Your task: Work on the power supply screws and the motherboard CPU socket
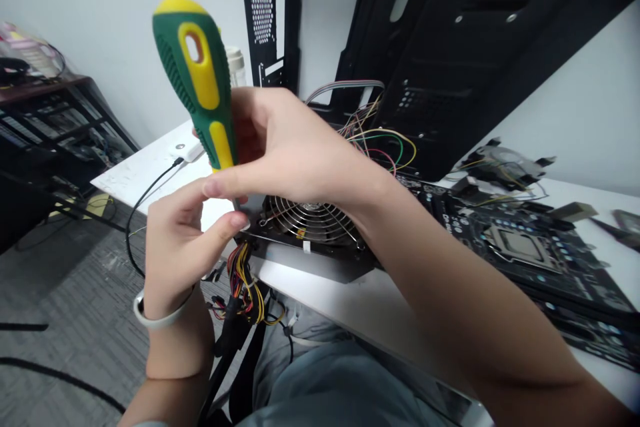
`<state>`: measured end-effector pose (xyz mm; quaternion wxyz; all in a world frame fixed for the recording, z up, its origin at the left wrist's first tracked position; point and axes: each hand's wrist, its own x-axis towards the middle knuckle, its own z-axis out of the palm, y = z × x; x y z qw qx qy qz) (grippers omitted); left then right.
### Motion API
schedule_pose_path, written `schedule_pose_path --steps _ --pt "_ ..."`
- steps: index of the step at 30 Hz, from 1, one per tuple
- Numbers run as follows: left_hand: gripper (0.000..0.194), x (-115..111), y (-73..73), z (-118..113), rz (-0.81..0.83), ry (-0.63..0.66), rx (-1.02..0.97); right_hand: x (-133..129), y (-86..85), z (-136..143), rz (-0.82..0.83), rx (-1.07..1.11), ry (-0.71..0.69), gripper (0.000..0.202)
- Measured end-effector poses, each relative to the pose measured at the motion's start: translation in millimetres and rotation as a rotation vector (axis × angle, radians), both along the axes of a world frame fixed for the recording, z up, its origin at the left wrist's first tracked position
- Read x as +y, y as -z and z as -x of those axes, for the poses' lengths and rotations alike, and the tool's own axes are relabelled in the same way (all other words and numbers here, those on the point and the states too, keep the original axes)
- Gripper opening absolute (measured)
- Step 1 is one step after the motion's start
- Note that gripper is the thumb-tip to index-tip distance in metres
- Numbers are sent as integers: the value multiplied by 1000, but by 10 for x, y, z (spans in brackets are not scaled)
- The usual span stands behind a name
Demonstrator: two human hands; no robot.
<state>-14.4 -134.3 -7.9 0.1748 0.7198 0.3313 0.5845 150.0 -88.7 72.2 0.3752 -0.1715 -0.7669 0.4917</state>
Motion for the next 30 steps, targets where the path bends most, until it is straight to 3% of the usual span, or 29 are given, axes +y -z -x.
schedule_pose_path --steps 4,6,9,12,16,19,22,26,30 --pt "22 12 -20 -17 -13 -102 27 -61 -19 72 -138 -106 193 32" --pt "19 -6 -37 -9 -22 -128 94 -74 -36 74 -178 -141 212 31" --pt "10 -47 -76 16 -32 -116 176 -60 -61 31 -92 -117 63 24" --pt "11 -80 -118 33 19 -98 214 -17 -65 -32 76 -47 -150 30" --pt "17 -72 -124 34 87 -16 196 34 -45 -66 146 -36 -233 33" --pt "13 -31 -76 20 88 32 93 30 -56 -34 148 19 -201 31" --pt "18 -3 -25 1 55 -2 32 -3 -90 1 121 16 -152 36" --pt "8 -22 -17 -7 49 -108 62 -50 -92 18 -13 -112 -28 38" --pt "6 -49 -54 15 2 -128 144 -69 -24 63 -140 -144 134 36"
